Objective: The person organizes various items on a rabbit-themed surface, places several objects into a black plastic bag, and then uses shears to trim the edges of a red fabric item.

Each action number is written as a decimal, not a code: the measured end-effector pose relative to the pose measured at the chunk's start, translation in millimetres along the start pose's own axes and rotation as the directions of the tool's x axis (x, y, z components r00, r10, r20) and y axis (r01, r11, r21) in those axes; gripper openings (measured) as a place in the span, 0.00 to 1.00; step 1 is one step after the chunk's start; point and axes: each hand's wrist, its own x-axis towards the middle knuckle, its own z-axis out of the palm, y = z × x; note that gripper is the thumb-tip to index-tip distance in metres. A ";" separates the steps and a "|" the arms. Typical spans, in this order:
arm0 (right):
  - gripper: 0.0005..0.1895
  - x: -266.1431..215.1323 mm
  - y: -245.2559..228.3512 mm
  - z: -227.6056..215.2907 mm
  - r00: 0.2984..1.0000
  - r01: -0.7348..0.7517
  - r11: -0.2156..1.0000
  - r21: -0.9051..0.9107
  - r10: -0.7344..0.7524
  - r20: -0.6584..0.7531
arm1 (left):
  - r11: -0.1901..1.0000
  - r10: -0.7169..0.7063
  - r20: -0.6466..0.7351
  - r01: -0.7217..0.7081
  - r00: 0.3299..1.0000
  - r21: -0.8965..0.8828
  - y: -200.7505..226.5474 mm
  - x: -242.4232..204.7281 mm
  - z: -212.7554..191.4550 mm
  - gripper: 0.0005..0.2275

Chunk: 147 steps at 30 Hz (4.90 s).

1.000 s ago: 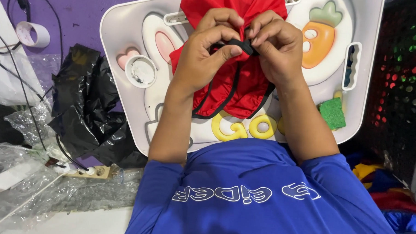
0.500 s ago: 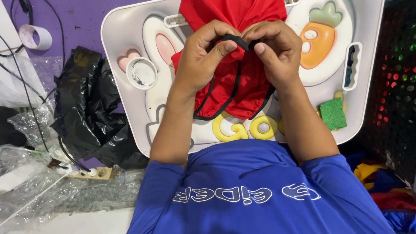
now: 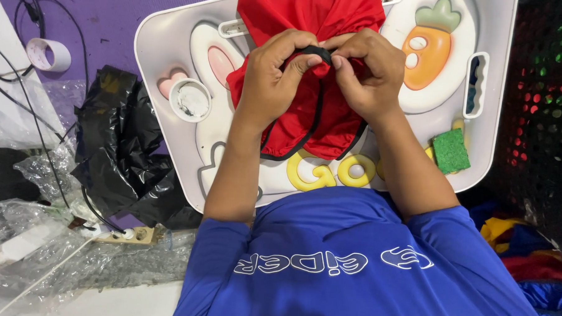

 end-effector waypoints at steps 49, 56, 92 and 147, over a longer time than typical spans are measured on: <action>0.33 -130.7 -60.4 -184.6 0.850 -0.322 0.944 0.075 0.323 -0.416 | 0.933 -0.155 -0.109 0.109 0.982 -0.343 8.3 1.3 -32.9 0.12; 0.32 -289.9 102.4 -247.0 0.635 -0.613 0.750 0.250 0.655 -0.409 | 0.919 -0.116 -0.108 0.065 0.987 -0.390 21.0 13.8 -33.3 0.12; 0.39 -235.6 23.1 -209.1 0.113 -0.874 -0.134 -0.467 0.879 -0.464 | 0.788 -0.084 -0.059 0.030 0.995 -0.615 32.7 8.1 -37.9 0.07; 0.20 -75.9 -118.8 -33.9 0.969 -0.221 0.779 -0.587 0.245 -0.040 | 0.933 0.329 -0.258 -0.356 0.908 -0.062 45.8 7.2 -18.9 0.02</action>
